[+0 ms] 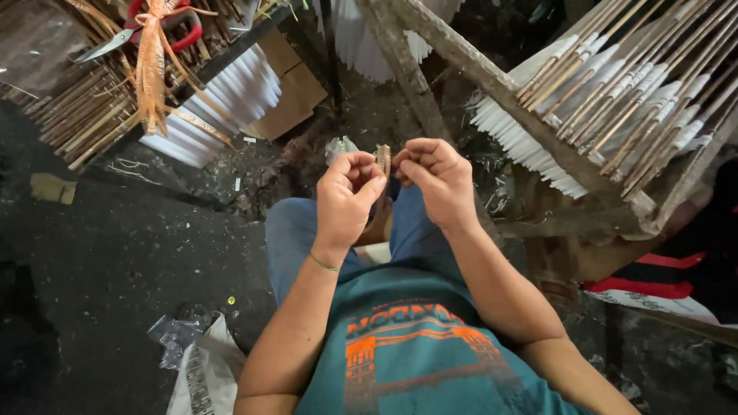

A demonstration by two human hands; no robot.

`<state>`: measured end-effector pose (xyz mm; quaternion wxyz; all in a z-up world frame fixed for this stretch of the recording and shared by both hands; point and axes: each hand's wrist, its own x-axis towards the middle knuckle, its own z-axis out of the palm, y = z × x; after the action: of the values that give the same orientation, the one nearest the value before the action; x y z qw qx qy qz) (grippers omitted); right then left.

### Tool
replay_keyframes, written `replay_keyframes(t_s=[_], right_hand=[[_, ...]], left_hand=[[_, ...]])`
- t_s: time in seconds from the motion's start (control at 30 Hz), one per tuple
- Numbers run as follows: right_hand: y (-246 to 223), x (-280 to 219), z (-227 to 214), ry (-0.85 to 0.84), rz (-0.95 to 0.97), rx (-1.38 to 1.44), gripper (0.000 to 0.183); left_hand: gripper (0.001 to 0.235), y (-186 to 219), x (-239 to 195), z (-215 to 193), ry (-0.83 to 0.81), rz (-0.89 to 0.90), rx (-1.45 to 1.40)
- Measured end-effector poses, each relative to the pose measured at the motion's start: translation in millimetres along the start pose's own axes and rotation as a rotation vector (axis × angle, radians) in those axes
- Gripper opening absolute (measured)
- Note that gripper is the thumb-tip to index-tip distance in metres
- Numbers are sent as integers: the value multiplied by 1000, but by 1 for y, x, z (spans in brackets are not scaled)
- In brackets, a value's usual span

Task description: The person peels a long strip from a dried plant material, trims the ends with scissors, and then attaches a white plastic piece to a thin wooden stick. The person handles the materials by hand and uses scissors for trimming.

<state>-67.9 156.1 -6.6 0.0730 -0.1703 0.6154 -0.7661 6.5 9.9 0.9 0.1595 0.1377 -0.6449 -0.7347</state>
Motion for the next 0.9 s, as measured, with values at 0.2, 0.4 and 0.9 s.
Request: replay_keyframes(t_s=[0.2,0.4,0.9], right_hand=[[-10,-12,13,39,-43,-227,25],[-18,-12,17,53,-8,-236,23],[2,-7,2,0,75,-20,23]], left_hand=[[27,5,-2,1,54,64,141],[32,11,-8,5,56,184,304],[32,-1,-1,0,-36,27,75]])
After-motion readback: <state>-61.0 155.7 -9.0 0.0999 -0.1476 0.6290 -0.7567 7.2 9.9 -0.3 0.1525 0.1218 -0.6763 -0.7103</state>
